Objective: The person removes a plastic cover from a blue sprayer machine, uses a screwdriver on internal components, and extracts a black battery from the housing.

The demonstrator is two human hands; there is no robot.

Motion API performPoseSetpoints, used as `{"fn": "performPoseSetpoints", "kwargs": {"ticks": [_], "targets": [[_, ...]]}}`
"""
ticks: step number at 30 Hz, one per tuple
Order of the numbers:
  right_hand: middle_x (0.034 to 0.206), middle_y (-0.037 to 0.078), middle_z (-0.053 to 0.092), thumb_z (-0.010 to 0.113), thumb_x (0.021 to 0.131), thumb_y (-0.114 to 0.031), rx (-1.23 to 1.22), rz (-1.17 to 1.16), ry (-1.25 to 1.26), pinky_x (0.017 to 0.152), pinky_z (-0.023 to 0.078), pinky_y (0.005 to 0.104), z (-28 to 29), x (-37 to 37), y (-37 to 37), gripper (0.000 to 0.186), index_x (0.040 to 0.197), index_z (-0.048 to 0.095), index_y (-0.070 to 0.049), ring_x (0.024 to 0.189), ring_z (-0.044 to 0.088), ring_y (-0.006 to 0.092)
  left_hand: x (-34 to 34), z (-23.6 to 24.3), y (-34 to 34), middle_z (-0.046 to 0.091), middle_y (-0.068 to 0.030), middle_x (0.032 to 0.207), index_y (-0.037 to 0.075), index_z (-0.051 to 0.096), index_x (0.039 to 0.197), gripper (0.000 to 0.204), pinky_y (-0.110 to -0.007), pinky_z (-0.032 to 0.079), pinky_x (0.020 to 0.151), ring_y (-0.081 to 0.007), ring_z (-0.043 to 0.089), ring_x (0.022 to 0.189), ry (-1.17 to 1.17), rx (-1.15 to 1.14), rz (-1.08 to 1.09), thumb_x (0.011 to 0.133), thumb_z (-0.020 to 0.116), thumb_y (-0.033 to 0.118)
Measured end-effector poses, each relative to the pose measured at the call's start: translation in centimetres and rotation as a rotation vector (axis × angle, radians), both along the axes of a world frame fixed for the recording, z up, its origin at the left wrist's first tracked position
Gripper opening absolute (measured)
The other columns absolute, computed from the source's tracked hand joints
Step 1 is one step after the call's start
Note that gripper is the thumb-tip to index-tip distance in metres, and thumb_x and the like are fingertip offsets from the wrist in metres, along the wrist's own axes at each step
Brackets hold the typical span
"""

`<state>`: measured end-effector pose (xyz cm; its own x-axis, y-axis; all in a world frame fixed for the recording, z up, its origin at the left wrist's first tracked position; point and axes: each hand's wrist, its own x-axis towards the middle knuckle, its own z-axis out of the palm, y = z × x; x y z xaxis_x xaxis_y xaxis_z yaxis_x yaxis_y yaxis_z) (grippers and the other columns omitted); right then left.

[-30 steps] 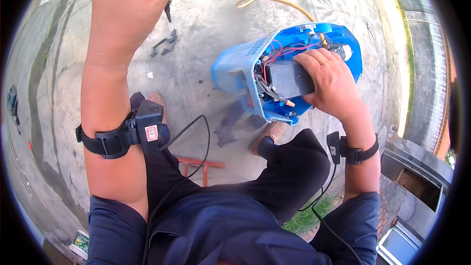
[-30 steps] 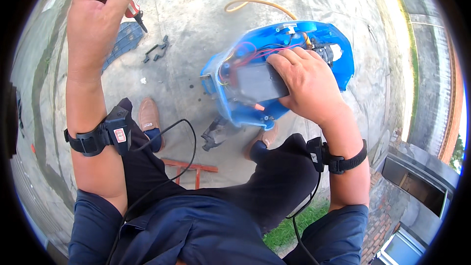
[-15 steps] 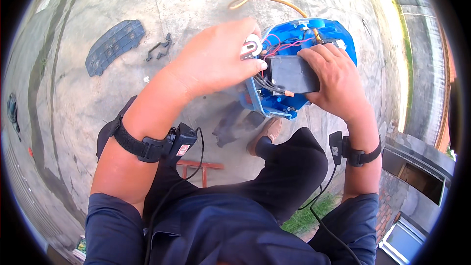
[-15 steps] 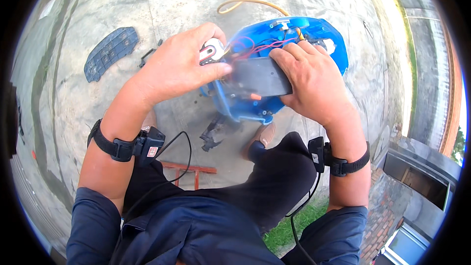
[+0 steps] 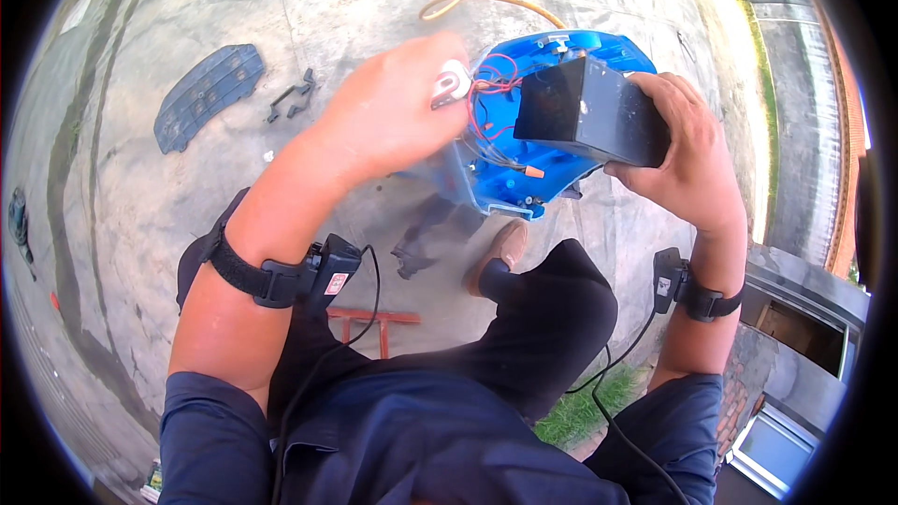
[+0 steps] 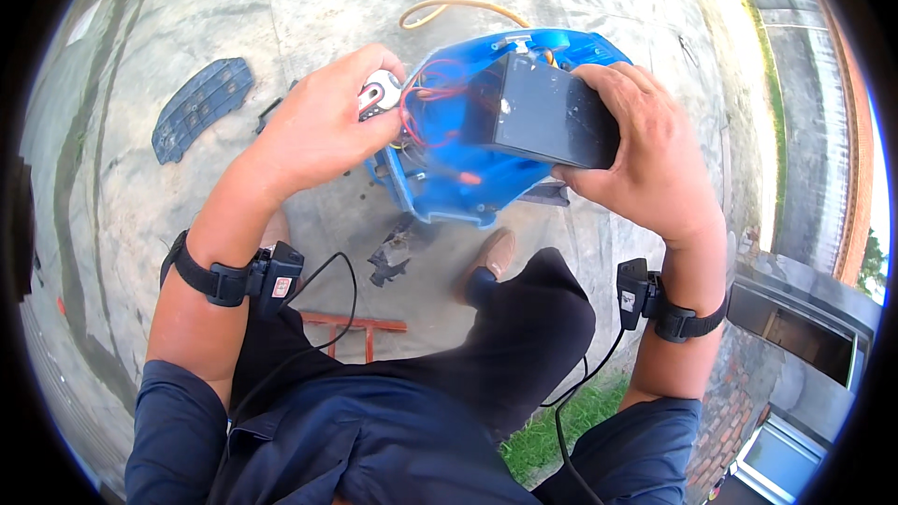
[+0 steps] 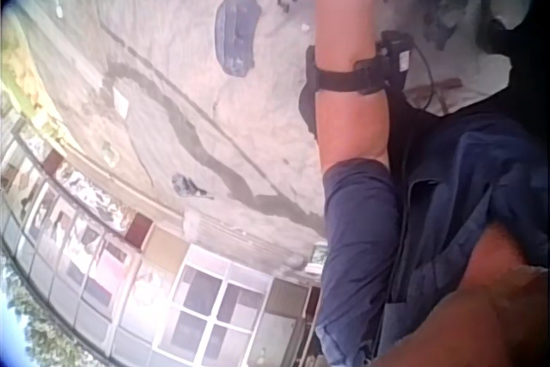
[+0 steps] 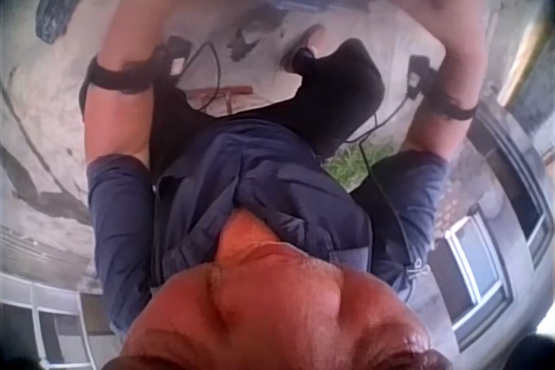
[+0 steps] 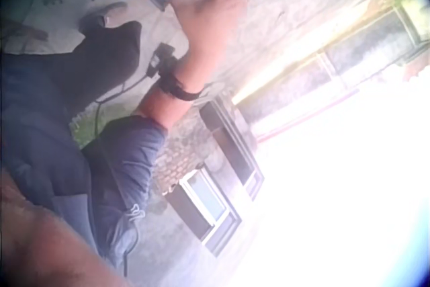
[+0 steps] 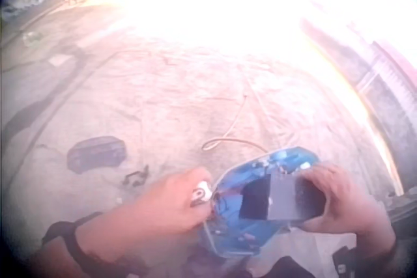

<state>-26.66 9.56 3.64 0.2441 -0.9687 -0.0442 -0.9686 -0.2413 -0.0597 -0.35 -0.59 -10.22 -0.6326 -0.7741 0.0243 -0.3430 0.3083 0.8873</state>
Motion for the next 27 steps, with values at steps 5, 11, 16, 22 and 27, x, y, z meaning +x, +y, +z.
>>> {"fn": "performPoseSetpoints", "kwargs": {"ticks": [5, 11, 16, 22, 27], "targets": [[0.108, 0.016, 0.067, 0.090, 0.058, -0.019, -0.027, -0.179, -0.084, 0.095, 0.052, 0.0409, 1.9, -0.7, 1.7, 0.071, 0.122, 0.064, -0.002, 0.103, 0.066, 0.0354, -0.1, -0.4, 0.0, 0.068, -0.0117, 0.087, 0.009, 0.062, 0.110, 0.026, -0.037, 0.052, 0.070, -0.0241, 0.066, 0.078, 0.020, 0.018, 0.004, 0.086, 0.068, 0.016], [0.108, 0.009, 0.069, 0.093, 0.064, -0.029, 0.064, -0.420, -0.554, 0.096, 0.050, 0.0332, 1.4, -2.3, 4.7, 0.075, 0.123, 0.063, 0.005, 0.103, 0.066, 0.0192, 0.0, -0.6, -0.3, 0.067, -0.0103, 0.085, 0.009, 0.062, 0.109, 0.025, -0.036, 0.052, 0.069, -0.0212, 0.065, 0.076, 0.020, 0.016, -0.005, 0.087, 0.069, 0.016], [0.114, 0.010, 0.069, 0.090, 0.071, -0.042, 0.080, -0.597, -0.837, 0.098, 0.050, 0.0336, -0.5, -1.7, 8.4, 0.080, 0.129, 0.061, 0.006, 0.108, 0.066, 0.0191, 0.1, -0.8, -0.5, 0.066, -0.0087, 0.084, 0.007, 0.062, 0.109, 0.024, -0.034, 0.051, 0.069, -0.0184, 0.063, 0.076, 0.035, 0.041, -0.016, 0.088, 0.070, 0.016], [0.119, 0.016, 0.068, 0.086, 0.073, -0.038, -0.191, -0.808, -1.264, 0.096, 0.054, 0.0362, -4.8, -1.2, 11.7, 0.084, 0.137, 0.055, 0.007, 0.108, 0.067, 0.0248, 0.2, -0.9, -0.3, 0.067, -0.0074, 0.085, 0.006, 0.063, 0.108, 0.024, -0.033, 0.051, 0.071, -0.0159, 0.063, 0.078, 0.043, 0.053, -0.025, 0.089, 0.073, 0.016], [0.127, 0.019, 0.065, 0.079, 0.082, -0.041, -0.207, -0.770, -1.454, 0.099, 0.053, 0.0395, -8.5, -1.9, 12.8, 0.083, 0.142, 0.050, 0.008, 0.113, 0.067, 0.0284, 0.2, -0.7, -0.1, 0.068, -0.0074, 0.087, 0.006, 0.064, 0.109, 0.025, -0.032, 0.052, 0.073, -0.0154, 0.063, 0.081, 0.034, 0.047, -0.026, 0.090, 0.075, 0.017]]}}
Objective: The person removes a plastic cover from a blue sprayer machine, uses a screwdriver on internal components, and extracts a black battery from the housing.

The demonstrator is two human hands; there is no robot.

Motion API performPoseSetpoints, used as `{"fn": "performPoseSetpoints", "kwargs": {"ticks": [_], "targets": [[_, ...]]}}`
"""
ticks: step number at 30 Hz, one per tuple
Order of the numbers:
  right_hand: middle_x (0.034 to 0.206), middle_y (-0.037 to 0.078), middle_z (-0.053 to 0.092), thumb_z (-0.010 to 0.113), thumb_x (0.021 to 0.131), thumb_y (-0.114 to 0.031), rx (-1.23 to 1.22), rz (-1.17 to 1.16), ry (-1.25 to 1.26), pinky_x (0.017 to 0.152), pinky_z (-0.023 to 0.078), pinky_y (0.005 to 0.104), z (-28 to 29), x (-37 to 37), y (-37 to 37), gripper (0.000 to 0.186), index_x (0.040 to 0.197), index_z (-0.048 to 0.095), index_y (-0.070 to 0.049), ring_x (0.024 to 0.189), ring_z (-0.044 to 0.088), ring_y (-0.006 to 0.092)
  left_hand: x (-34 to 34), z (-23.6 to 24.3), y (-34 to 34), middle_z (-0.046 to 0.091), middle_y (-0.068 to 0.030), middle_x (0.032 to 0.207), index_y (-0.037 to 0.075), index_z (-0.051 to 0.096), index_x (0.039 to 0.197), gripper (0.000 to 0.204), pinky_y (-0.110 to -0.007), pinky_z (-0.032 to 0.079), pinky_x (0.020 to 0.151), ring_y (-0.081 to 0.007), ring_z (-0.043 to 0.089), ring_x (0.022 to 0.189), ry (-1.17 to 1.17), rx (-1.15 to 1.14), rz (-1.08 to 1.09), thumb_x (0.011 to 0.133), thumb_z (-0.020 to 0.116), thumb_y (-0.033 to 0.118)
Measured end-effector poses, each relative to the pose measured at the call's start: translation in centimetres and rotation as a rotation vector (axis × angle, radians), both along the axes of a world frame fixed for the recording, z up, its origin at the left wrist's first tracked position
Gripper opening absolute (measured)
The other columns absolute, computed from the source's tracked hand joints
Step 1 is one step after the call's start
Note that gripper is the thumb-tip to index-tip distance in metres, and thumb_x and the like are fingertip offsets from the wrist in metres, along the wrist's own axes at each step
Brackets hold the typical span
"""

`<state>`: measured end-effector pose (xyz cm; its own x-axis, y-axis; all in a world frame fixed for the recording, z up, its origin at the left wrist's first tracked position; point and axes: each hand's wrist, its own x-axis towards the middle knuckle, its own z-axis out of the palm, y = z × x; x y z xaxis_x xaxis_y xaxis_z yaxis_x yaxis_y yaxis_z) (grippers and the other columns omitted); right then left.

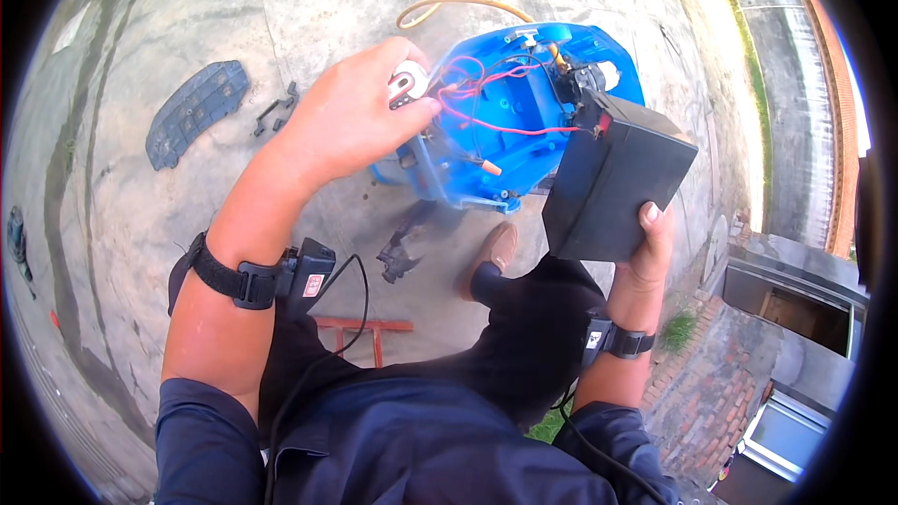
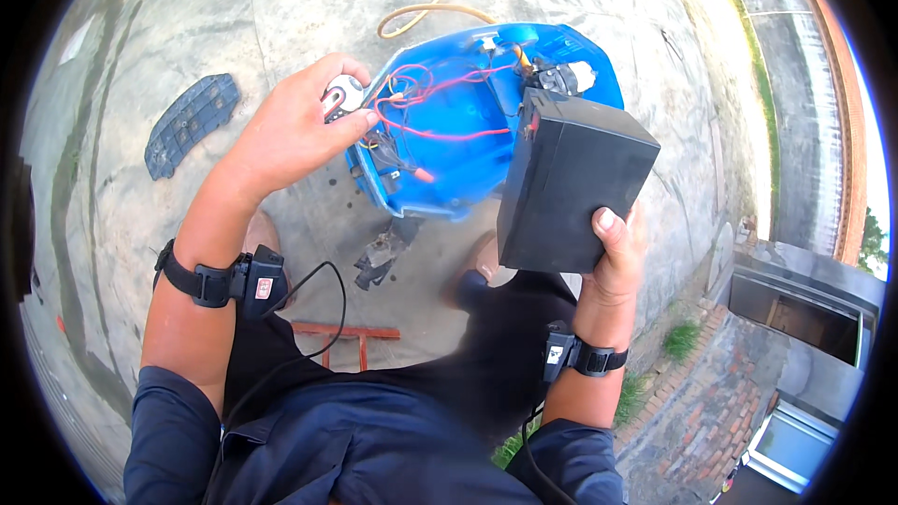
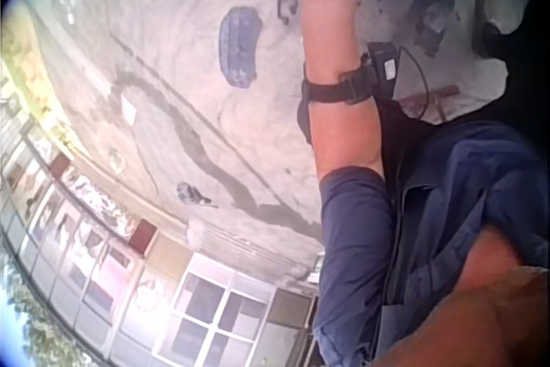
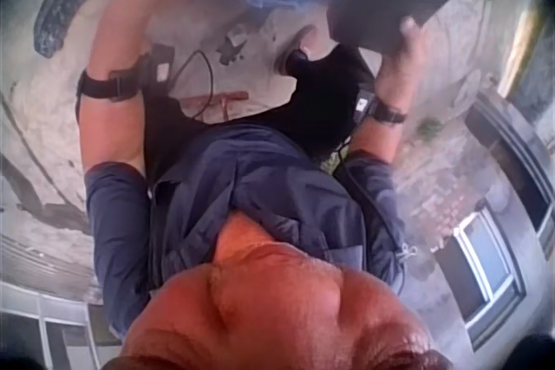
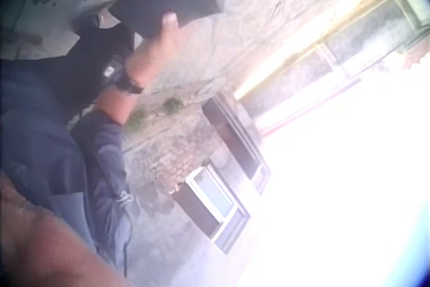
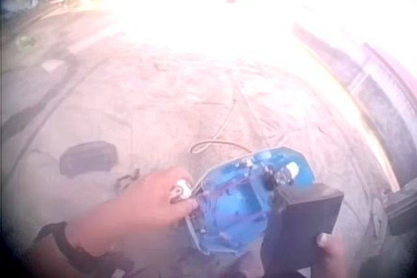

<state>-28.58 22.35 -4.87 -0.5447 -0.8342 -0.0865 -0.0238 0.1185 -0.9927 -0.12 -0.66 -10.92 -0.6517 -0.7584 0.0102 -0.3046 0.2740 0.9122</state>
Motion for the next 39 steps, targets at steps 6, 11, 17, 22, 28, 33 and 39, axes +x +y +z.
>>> {"fn": "performPoseSetpoints", "kwargs": {"ticks": [6, 11, 17, 22, 28, 33, 39], "targets": [[0.137, 0.023, 0.062, 0.073, 0.092, -0.040, -0.121, 0.036, -0.266, 0.105, 0.053, 0.0466, -3.9, -0.3, 0.6, 0.077, 0.146, 0.047, 0.008, 0.121, 0.066, 0.0350, 0.0, 0.3, 0.9, 0.069, -0.0072, 0.088, 0.006, 0.064, 0.112, 0.027, -0.031, 0.052, 0.073, -0.0150, 0.065, 0.081, -0.038, -0.028, 0.073, 0.090, 0.076, 0.017], [0.138, 0.023, 0.062, 0.072, 0.093, -0.039, -0.179, 0.070, -0.460, 0.106, 0.053, 0.0504, -5.4, 0.3, 1.1, 0.075, 0.147, 0.046, 0.007, 0.122, 0.065, 0.0373, 0.0, -0.1, 1.4, 0.068, -0.0052, 0.086, 0.008, 0.064, 0.113, 0.028, -0.030, 0.052, 0.070, -0.0126, 0.063, 0.079, -0.005, -0.006, 0.121, 0.090, 0.077, 0.020], [0.138, 0.025, 0.062, 0.071, 0.095, -0.036, -0.183, 0.127, -0.598, 0.106, 0.053, 0.0530, -6.1, 1.8, 1.1, 0.072, 0.147, 0.047, 0.006, 0.122, 0.065, 0.0391, 0.2, 0.2, 1.7, 0.066, -0.0038, 0.084, 0.009, 0.065, 0.113, 0.031, -0.029, 0.049, 0.068, -0.0120, 0.060, 0.076, -0.037, -0.034, 0.148, 0.090, 0.078, 0.023], [0.135, 0.022, 0.063, 0.075, 0.090, -0.041, -0.122, 0.124, -0.622, 0.101, 0.055, 0.0443, -6.3, 3.0, 0.8, 0.077, 0.145, 0.049, 0.006, 0.118, 0.067, 0.0338, 0.3, 0.1, 1.8, 0.065, -0.0040, 0.083, 0.008, 0.065, 0.113, 0.032, -0.029, 0.050, 0.068, -0.0123, 0.061, 0.076, -0.054, -0.085, 0.160, 0.089, 0.079, 0.024], [0.134, 0.024, 0.065, 0.065, 0.097, -0.038, -0.138, 0.052, -0.675, 0.101, 0.057, 0.0518, -7.4, 3.4, 0.5, 0.066, 0.145, 0.050, 0.004, 0.117, 0.068, 0.0383, 0.3, 0.3, 1.6, 0.066, -0.0048, 0.084, 0.007, 0.066, 0.112, 0.031, -0.030, 0.050, 0.069, -0.0129, 0.061, 0.076, -0.032, -0.081, 0.144, 0.089, 0.077, 0.024], [0.137, 0.021, 0.063, 0.065, 0.094, -0.042, -0.113, 0.117, -0.663, 0.103, 0.053, 0.0475, -7.3, 3.2, 0.4, 0.070, 0.145, 0.051, 0.004, 0.121, 0.065, 0.0356, 0.5, 0.2, 1.4, 0.068, -0.0046, 0.086, 0.006, 0.065, 0.111, 0.030, -0.029, 0.051, 0.069, -0.0124, 0.062, 0.077, -0.007, -0.041, 0.113, 0.089, 0.076, 0.022], [0.136, 0.021, 0.063, 0.060, 0.097, -0.043, -0.151, 0.148, -0.741, 0.102, 0.054, 0.0483, -8.4, 2.9, 0.2, 0.065, 0.143, 0.053, 0.003, 0.120, 0.065, 0.0352, 0.6, 0.3, 1.4, 0.068, -0.0043, 0.086, 0.006, 0.065, 0.111, 0.030, -0.029, 0.050, 0.069, -0.0116, 0.062, 0.077, -0.031, -0.028, 0.126, 0.088, 0.077, 0.022]]}}
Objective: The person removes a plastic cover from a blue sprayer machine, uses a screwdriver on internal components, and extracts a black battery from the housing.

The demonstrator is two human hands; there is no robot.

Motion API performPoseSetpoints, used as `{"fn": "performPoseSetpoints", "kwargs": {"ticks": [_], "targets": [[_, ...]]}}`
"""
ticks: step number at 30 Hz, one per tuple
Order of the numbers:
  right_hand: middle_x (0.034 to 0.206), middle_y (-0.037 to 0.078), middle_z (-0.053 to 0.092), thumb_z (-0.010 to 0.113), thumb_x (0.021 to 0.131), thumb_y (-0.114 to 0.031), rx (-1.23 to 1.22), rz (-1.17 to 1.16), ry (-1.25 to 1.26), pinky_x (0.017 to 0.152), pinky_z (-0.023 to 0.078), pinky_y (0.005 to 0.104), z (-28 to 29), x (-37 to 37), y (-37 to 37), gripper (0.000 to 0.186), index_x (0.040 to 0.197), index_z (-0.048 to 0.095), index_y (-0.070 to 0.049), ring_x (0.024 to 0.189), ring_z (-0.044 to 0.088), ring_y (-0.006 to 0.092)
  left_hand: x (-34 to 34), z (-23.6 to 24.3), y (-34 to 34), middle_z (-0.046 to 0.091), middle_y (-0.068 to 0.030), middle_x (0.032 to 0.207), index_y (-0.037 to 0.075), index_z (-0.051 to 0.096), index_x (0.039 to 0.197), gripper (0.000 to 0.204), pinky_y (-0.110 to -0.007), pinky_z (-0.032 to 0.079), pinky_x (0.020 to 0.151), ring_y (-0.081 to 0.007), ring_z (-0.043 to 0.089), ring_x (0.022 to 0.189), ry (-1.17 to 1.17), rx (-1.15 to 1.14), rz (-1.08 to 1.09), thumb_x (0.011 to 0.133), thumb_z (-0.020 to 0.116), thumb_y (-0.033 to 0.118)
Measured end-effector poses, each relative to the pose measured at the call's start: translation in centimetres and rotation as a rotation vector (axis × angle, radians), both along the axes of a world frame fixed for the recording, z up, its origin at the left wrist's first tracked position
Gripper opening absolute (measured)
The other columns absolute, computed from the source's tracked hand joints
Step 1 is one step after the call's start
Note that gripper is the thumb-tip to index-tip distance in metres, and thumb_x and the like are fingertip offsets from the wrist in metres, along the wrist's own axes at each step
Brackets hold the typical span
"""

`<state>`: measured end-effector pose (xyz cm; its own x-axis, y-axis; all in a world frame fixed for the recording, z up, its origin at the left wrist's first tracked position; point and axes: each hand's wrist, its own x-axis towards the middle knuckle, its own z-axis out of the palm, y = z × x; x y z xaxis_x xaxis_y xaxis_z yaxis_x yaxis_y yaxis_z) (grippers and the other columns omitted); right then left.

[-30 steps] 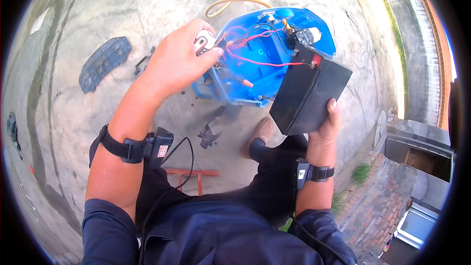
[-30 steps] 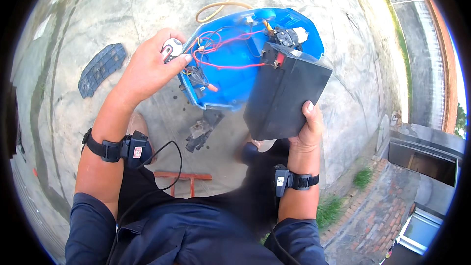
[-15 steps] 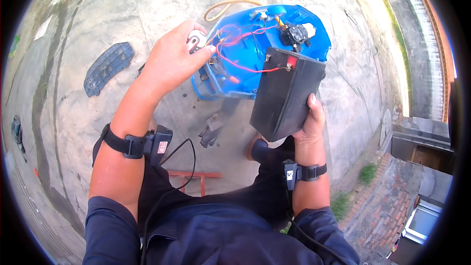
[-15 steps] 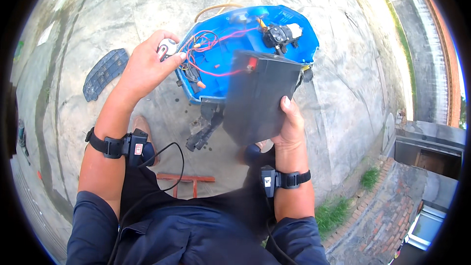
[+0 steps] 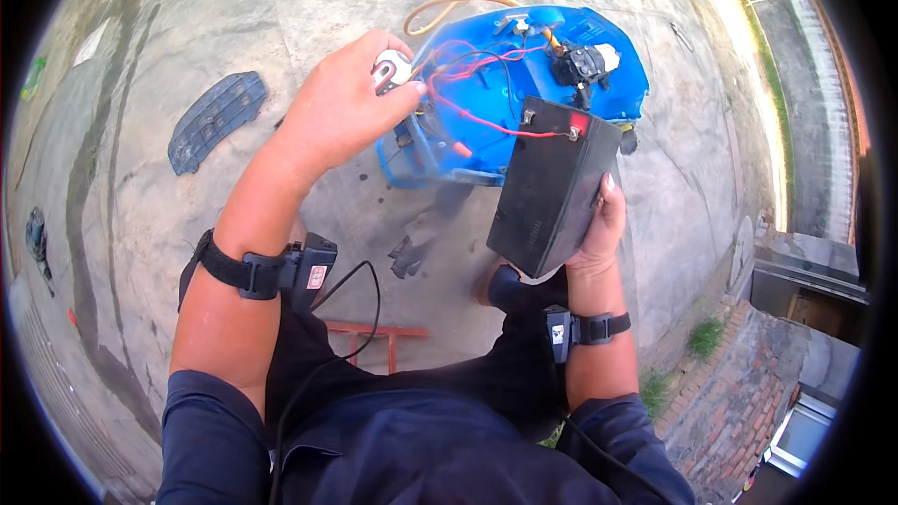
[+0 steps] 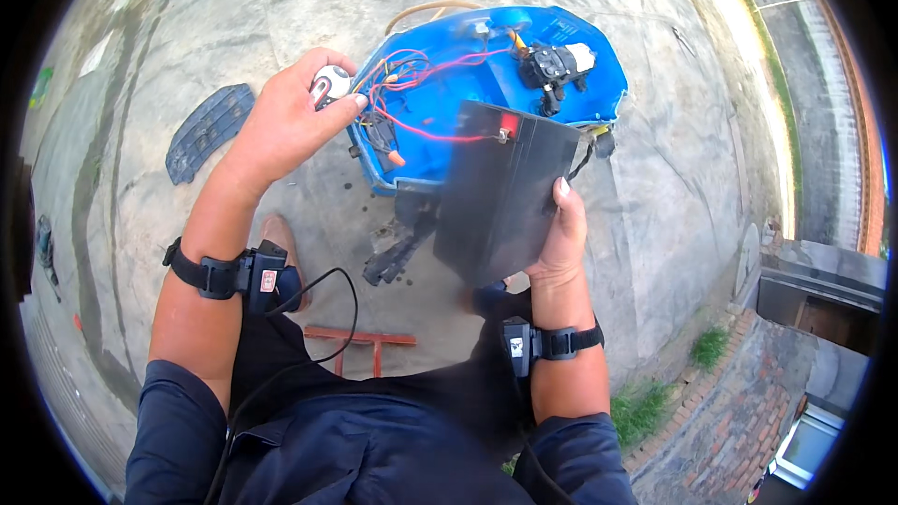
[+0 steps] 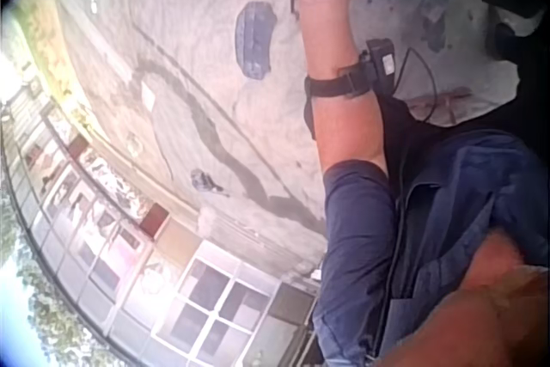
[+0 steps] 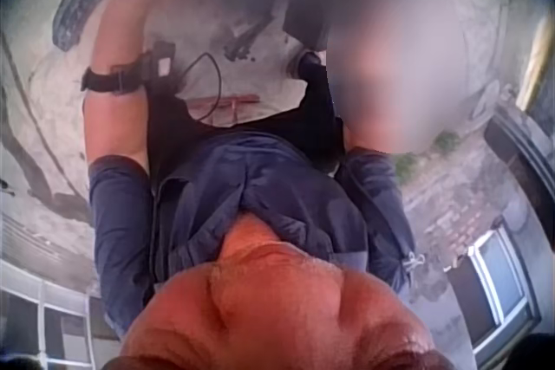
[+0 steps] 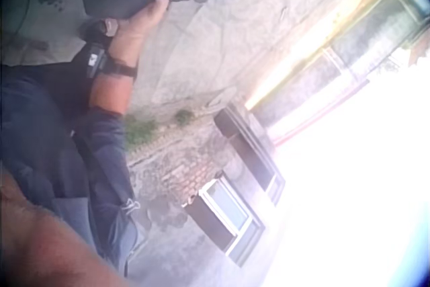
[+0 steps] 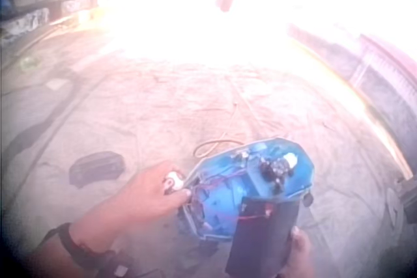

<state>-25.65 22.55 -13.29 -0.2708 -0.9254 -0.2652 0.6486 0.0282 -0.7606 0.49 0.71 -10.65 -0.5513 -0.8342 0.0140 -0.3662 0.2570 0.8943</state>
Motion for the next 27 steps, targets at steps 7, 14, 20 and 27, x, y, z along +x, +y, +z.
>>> {"fn": "performPoseSetpoints", "kwargs": {"ticks": [7, 14, 20, 27], "targets": [[0.138, 0.017, 0.063, 0.056, 0.101, -0.056, 0.006, -0.014, -0.045, 0.104, 0.053, 0.0486, 0.3, 0.8, -0.6, 0.068, 0.144, 0.055, -0.002, 0.123, 0.063, 0.0337, 0.1, 0.0, 0.0, 0.066, -0.0038, 0.084, 0.006, 0.065, 0.111, 0.030, -0.029, 0.050, 0.069, -0.0116, 0.061, 0.077, -0.022, -0.010, 0.003, 0.087, 0.076, 0.020], [0.138, 0.015, 0.063, 0.052, 0.104, -0.055, 0.014, 0.003, -0.063, 0.106, 0.051, 0.0487, -0.1, 0.8, -0.2, 0.066, 0.144, 0.054, -0.003, 0.124, 0.063, 0.0332, 0.4, -0.1, 0.1, 0.066, -0.0028, 0.085, 0.006, 0.064, 0.112, 0.030, -0.028, 0.050, 0.070, -0.0111, 0.060, 0.078, -0.023, 0.026, 0.023, 0.087, 0.076, 0.019], [0.138, 0.018, 0.063, 0.048, 0.105, -0.055, 0.036, -0.031, -0.075, 0.105, 0.052, 0.0492, 0.0, 0.8, -0.4, 0.066, 0.144, 0.055, -0.003, 0.123, 0.064, 0.0337, 0.3, -0.1, 0.0, 0.066, -0.0031, 0.086, 0.006, 0.065, 0.112, 0.030, -0.028, 0.050, 0.071, -0.0110, 0.061, 0.079, -0.005, 0.011, -0.001, 0.087, 0.077, 0.018], [0.136, 0.019, 0.065, 0.043, 0.107, -0.053, 0.079, -0.081, -0.167, 0.103, 0.054, 0.0458, -0.7, 0.8, -0.4, 0.065, 0.144, 0.054, -0.001, 0.120, 0.066, 0.0337, -0.3, -0.3, 0.3, 0.066, -0.0030, 0.085, 0.006, 0.065, 0.110, 0.028, -0.029, 0.052, 0.072, -0.0114, 0.061, 0.079, 0.028, 0.037, 0.002, 0.088, 0.077, 0.019]]}}
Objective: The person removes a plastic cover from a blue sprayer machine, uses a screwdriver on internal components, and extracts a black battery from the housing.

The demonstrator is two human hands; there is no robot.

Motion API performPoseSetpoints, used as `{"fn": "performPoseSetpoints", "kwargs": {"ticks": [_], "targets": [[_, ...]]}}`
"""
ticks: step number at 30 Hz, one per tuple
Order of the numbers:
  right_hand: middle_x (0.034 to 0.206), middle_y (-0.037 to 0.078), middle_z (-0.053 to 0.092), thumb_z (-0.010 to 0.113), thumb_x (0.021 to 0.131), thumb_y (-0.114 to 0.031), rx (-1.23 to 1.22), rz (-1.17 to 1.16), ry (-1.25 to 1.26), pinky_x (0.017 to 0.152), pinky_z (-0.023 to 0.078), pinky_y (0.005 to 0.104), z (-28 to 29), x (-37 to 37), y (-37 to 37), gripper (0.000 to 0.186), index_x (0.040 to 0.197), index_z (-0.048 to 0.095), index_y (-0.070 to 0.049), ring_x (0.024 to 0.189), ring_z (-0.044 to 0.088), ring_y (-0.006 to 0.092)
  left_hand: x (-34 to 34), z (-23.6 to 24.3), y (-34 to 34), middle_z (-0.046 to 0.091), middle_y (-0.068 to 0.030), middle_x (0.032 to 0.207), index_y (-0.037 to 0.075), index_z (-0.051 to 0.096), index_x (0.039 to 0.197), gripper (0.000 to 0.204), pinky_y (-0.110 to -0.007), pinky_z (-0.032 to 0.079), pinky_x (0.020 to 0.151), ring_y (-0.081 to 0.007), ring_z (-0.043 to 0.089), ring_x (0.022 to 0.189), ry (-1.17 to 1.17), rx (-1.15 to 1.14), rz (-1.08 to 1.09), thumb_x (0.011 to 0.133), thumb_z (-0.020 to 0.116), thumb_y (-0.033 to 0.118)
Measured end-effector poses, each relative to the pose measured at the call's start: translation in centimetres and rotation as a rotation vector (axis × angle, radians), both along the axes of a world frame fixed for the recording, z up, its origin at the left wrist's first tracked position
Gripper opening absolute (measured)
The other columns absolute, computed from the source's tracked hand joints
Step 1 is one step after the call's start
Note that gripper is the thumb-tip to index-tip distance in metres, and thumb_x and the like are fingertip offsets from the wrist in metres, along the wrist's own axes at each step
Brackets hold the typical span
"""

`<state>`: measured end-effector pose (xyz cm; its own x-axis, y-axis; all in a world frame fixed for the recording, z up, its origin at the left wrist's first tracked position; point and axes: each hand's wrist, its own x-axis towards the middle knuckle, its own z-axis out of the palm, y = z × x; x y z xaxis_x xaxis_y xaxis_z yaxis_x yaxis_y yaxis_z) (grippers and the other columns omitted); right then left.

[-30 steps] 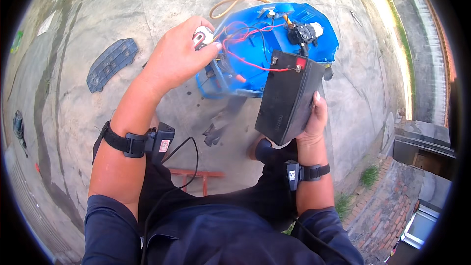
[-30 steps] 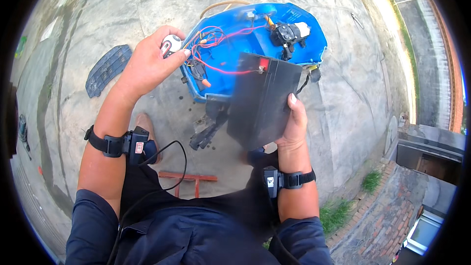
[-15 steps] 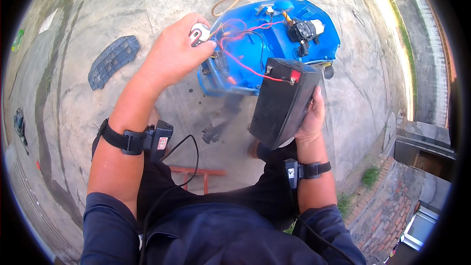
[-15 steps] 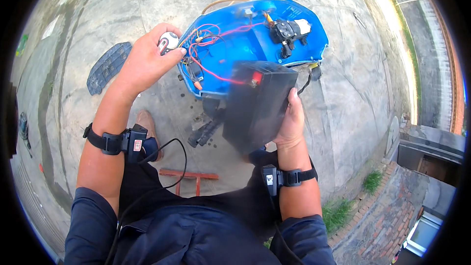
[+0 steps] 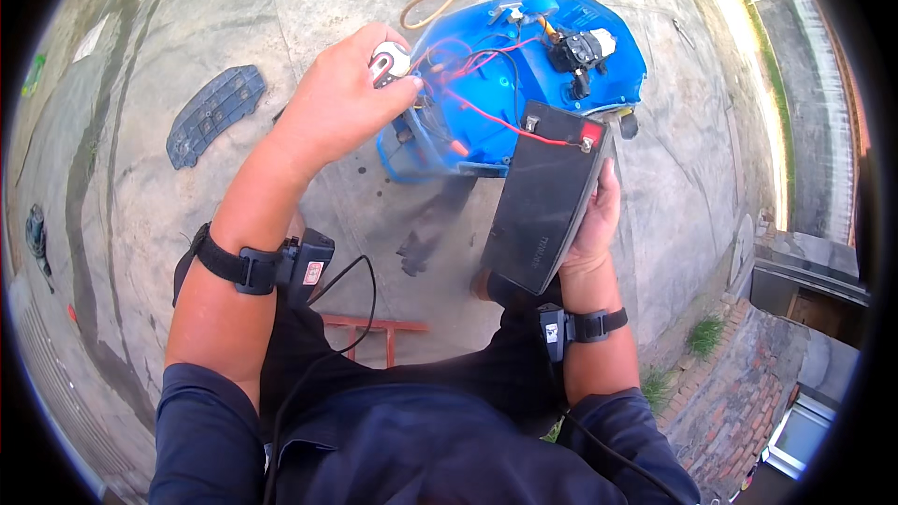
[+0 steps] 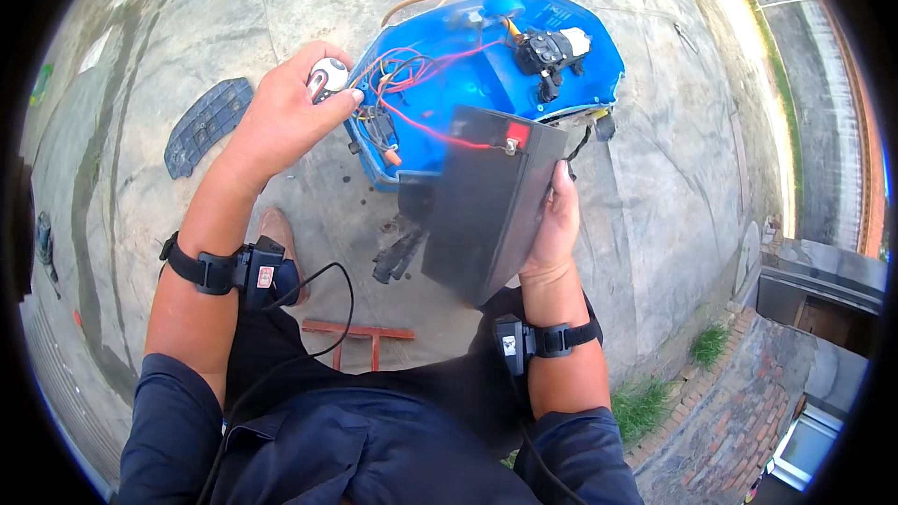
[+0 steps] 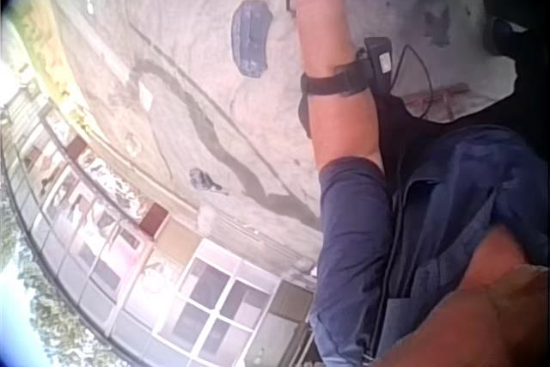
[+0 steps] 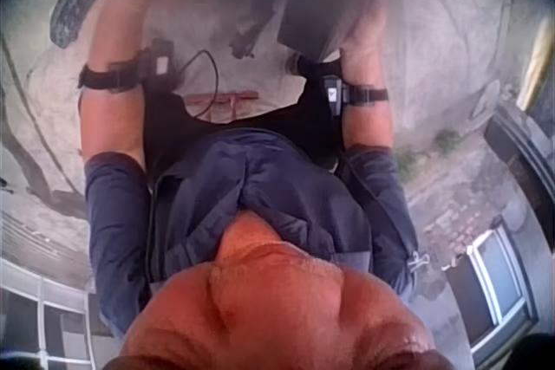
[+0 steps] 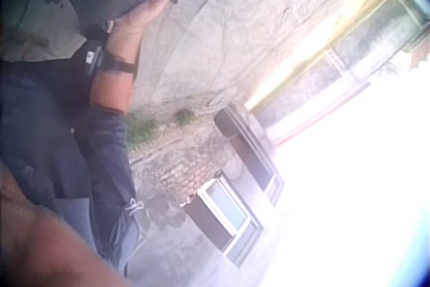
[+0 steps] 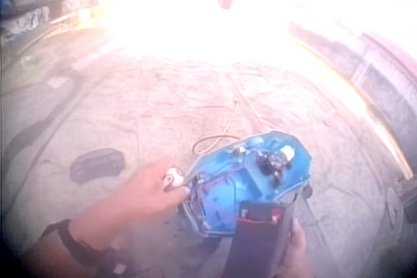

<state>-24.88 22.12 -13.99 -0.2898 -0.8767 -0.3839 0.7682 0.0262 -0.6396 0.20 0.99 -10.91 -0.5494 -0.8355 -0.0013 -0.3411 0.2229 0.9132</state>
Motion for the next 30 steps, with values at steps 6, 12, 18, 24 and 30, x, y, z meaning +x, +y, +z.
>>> {"fn": "performPoseSetpoints", "kwargs": {"ticks": [6, 12, 18, 24, 30], "targets": [[0.136, 0.019, 0.064, 0.042, 0.106, -0.053, -0.027, 0.023, 0.000, 0.103, 0.054, 0.0461, 0.42, 0.30, -0.31, 0.065, 0.144, 0.054, -0.001, 0.121, 0.065, 0.0340, 0.02, 0.19, -0.13, 0.066, -0.0036, 0.085, 0.005, 0.065, 0.110, 0.028, -0.029, 0.051, 0.071, -0.0117, 0.061, 0.078, -0.020, -0.036, 0.000, 0.088, 0.076, 0.018], [0.136, 0.019, 0.064, 0.044, 0.104, -0.055, 0.025, 0.007, 0.006, 0.104, 0.054, 0.0464, 0.20, 0.33, -0.21, 0.067, 0.144, 0.055, -0.002, 0.121, 0.065, 0.0343, -0.11, 0.14, 0.00, 0.066, -0.0036, 0.085, 0.005, 0.065, 0.110, 0.029, -0.029, 0.051, 0.070, -0.0117, 0.061, 0.078, -0.016, -0.045, 0.004, 0.087, 0.076, 0.019], [0.134, 0.020, 0.066, 0.039, 0.104, -0.062, 0.060, -0.033, 0.037, 0.096, 0.059, 0.0462, 0.10, 0.56, -0.51, 0.074, 0.145, 0.056, -0.002, 0.115, 0.069, 0.0343, -0.10, -0.03, -0.10, 0.065, -0.0037, 0.084, 0.005, 0.064, 0.110, 0.028, -0.029, 0.050, 0.070, -0.0118, 0.061, 0.078, -0.020, -0.045, 0.007, 0.087, 0.076, 0.018], [0.134, 0.021, 0.066, 0.038, 0.103, -0.063, 0.057, -0.034, 0.030, 0.095, 0.059, 0.0461, 0.40, 0.88, -0.62, 0.075, 0.145, 0.055, -0.002, 0.115, 0.069, 0.0346, -0.14, 0.16, -0.01, 0.065, -0.0040, 0.084, 0.005, 0.064, 0.109, 0.028, -0.029, 0.050, 0.069, -0.0120, 0.060, 0.077, -0.022, -0.044, 0.009, 0.087, 0.076, 0.018], [0.135, 0.021, 0.065, 0.038, 0.103, -0.063, 0.061, -0.030, 0.072, 0.095, 0.059, 0.0462, -0.01, 0.62, -0.45, 0.076, 0.146, 0.054, -0.002, 0.115, 0.069, 0.0346, -0.17, 0.17, 0.02, 0.066, -0.0051, 0.085, 0.005, 0.064, 0.109, 0.028, -0.030, 0.050, 0.069, -0.0129, 0.061, 0.077, -0.035, -0.056, 0.008, 0.087, 0.076, 0.018]]}}
